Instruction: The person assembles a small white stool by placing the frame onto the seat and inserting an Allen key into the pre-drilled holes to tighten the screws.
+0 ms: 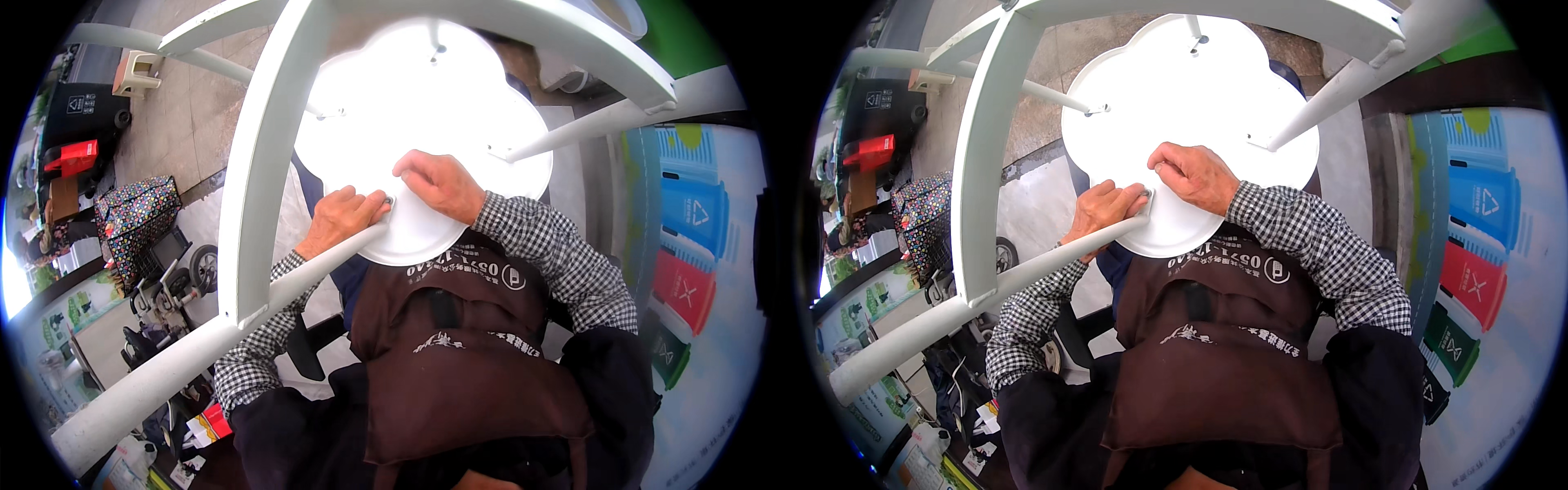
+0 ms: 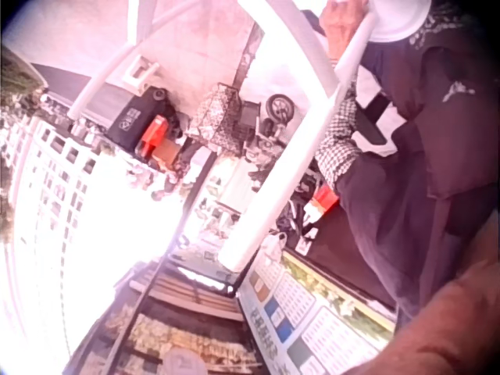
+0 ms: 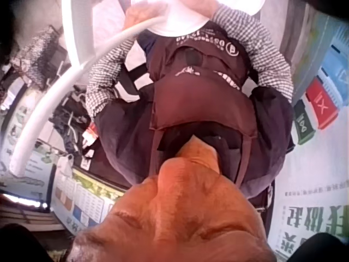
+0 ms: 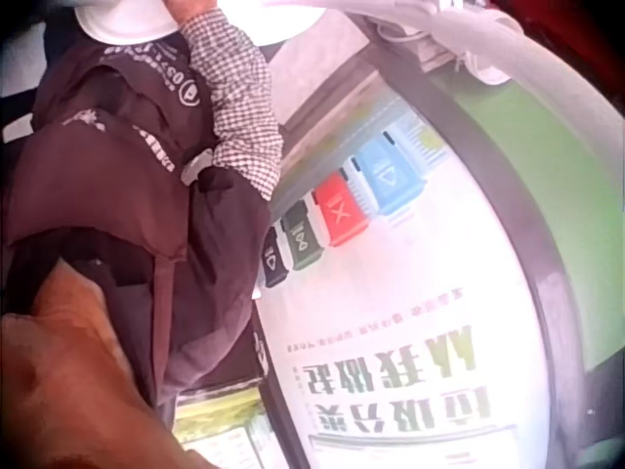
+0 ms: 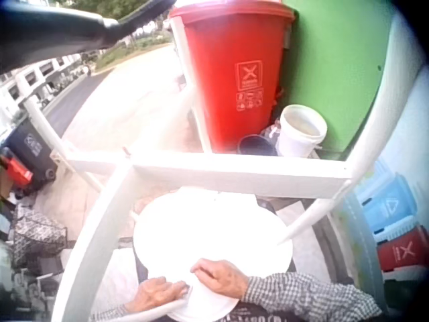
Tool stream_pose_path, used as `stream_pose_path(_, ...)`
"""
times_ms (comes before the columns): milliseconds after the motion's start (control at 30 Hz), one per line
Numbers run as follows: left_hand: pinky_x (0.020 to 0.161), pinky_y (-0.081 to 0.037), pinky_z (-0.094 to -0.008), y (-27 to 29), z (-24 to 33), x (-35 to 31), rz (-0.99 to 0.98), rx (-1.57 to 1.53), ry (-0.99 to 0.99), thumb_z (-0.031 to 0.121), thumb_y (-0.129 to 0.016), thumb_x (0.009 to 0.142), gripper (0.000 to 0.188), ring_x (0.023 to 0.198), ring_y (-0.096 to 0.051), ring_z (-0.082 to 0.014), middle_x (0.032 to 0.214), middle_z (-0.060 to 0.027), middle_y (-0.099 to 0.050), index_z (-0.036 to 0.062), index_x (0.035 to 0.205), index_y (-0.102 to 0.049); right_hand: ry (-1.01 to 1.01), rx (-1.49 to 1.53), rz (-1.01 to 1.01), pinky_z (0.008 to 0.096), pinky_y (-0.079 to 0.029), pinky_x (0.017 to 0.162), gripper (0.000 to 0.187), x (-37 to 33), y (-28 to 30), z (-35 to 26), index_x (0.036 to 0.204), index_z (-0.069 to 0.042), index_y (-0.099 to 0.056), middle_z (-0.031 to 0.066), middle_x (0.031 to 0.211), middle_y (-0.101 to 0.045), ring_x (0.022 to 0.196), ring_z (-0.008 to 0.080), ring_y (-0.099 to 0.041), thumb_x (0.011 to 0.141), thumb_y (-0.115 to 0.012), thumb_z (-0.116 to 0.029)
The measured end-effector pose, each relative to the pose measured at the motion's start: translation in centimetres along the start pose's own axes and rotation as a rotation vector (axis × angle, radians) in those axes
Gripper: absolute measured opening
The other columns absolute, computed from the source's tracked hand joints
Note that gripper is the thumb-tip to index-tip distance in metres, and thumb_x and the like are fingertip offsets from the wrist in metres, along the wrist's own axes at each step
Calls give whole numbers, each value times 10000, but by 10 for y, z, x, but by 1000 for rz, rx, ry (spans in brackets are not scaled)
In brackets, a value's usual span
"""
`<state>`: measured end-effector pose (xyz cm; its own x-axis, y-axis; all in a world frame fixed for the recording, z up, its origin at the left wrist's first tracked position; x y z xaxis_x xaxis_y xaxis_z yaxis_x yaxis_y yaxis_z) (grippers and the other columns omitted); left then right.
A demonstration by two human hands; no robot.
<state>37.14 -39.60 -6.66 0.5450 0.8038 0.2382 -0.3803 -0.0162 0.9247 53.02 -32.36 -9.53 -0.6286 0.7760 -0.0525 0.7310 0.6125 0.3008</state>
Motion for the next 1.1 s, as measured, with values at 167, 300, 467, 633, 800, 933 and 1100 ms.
stream_pose_path(167,528,-471,-383,6,-8,4,-257,-325,344,204,-678,1011,214,553,-586,-247,630,-103,-594,63,1170,-657,-12,10,1,324,-473,628,169,-4,-1,3,1125,-47,-662,96,706,-604,635,175,-579,1003,-566,-113)
stream_pose_path(300,526,-466,-353,6,-11,6,-463,-638,602,177,-651,1026,221,544,-619,-210,629,-148,-627,31,1192,-639,-19,-6,-2,335,-481,637,171,-2,-2,4,1132,-46,-659,97,716,-613,644,184,-589,1003,-569,-114)
stream_pose_path(467,559,-483,-328,3,-14,13,-544,-756,665,167,-654,1019,188,580,-643,-188,664,-142,-665,-4,1096,-667,41,-18,39,357,-462,607,168,-2,-3,7,1118,-48,-655,84,675,-584,601,192,-564,1008,-557,-130)
stream_pose_path(633,579,-465,-325,7,-13,19,-483,-659,472,164,-676,1001,177,595,-559,-126,676,-45,-650,-10,988,-704,-8,-10,-5,332,-482,642,161,-2,-2,3,1119,-44,-655,97,715,-608,641,185,-588,1009,-568,-122)
stream_pose_path(800,634,-509,-320,32,-25,29,-138,-771,376,116,-708,970,148,669,-624,-136,757,-84,-704,-15,1024,-747,24,-1,9,332,-475,627,161,0,-3,7,1119,-43,-656,90,692,-597,634,175,-584,1011,-572,-127)
stream_pose_path(933,679,-544,-330,25,-33,20,-193,-772,570,90,-707,963,134,722,-694,-178,818,-105,-729,-11,1046,-731,1,-20,-17,338,-481,631,170,0,-3,5,1132,-57,-661,94,700,-602,630,190,-588,1009,-577,-140)
stream_pose_path(1100,690,-563,-350,23,-17,15,-155,-633,441,53,-680,969,120,716,-716,-249,845,-169,-723,-21,1063,-684,141,-198,-27,420,-519,637,148,-1,-11,-3,1118,-117,-651,107,719,-665,680,295,-681,1002,-578,-175)
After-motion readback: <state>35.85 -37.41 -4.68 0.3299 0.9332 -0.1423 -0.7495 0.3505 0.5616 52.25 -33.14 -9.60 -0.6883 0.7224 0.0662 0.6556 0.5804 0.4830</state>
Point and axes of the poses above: each hand's wrist, its own x-axis towards the middle knuckle, its own y-axis out of the back of the hand, z = x × y, the point moved 7 cm from there along x, towards the middle knuckle
